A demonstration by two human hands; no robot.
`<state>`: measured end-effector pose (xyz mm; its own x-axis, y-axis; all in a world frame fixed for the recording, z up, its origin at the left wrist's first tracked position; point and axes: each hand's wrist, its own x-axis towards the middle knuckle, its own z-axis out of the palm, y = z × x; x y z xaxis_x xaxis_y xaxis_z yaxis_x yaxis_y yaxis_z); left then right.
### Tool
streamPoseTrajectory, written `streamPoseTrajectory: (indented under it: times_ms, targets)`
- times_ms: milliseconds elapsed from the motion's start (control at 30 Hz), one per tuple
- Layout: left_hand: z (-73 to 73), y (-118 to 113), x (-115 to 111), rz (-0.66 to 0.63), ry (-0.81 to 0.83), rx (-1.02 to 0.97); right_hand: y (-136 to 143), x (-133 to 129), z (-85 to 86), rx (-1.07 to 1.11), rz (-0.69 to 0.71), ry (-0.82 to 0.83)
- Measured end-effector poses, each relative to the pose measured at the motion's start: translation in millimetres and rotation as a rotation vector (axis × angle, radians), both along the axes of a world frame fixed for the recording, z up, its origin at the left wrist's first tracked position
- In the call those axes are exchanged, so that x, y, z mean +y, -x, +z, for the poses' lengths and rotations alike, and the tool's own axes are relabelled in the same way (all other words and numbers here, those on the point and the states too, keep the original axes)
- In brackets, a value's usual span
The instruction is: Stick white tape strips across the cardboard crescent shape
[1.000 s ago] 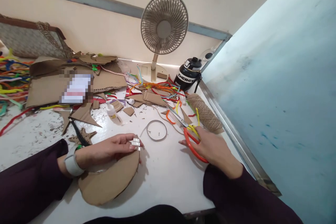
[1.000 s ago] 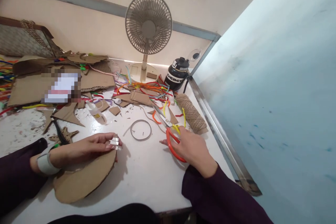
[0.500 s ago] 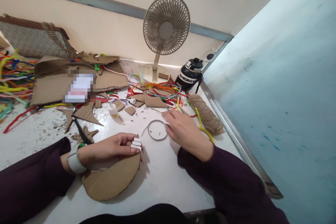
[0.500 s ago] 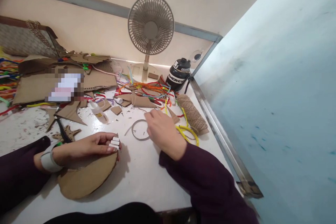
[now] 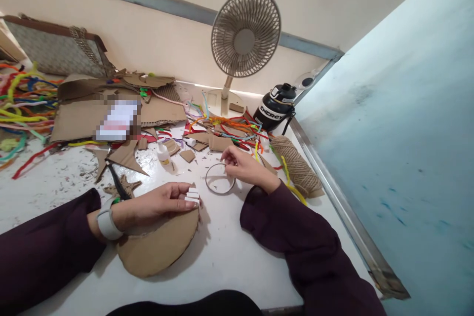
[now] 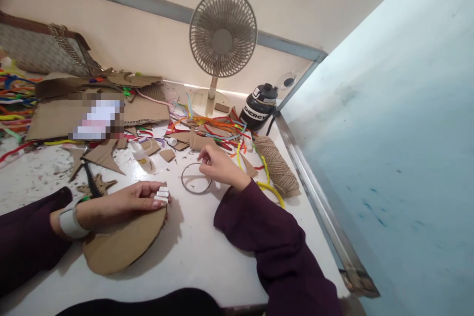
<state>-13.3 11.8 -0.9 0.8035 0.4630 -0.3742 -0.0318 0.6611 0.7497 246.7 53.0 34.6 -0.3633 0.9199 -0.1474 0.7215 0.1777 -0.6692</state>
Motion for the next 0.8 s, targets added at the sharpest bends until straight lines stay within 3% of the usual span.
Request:
streamPoseTrajectory:
  times_ms: [100, 167, 267, 433, 500, 600, 800]
  targets:
    - [-0.3, -1, -1, 0.070, 0.009, -0.002, 0, 3, -0.8, 0.210, -0.062, 0.305]
    - [0.9, -3, -2, 0.114, 0.021, -0.005, 3, 3, -1.4, 0.290, -0.106, 0.398]
    - [1.8, -5, -2, 0.195, 0.040, 0.015, 7, 2, -2.1, 0.328, -0.135, 0.385]
    - [-3.5, -5, 0, 0.302, 0.044, 0.033, 4, 0, 0.5, 0.323, -0.003, 0.359]
    - [-5.2, -5, 1, 0.319, 0.041, 0.048, 0, 0, 5.7, 0.370, 0.011, 0.305]
    - [-5.0, -4, 2, 0.338, 0.047, 0.052, -3, -5, 22.0, 0.479, -0.084, 0.148]
    - [-2.4, -5, 1, 0.342, 0.042, 0.037, -2, -34, 69.2, 0.548, -0.371, -0.448]
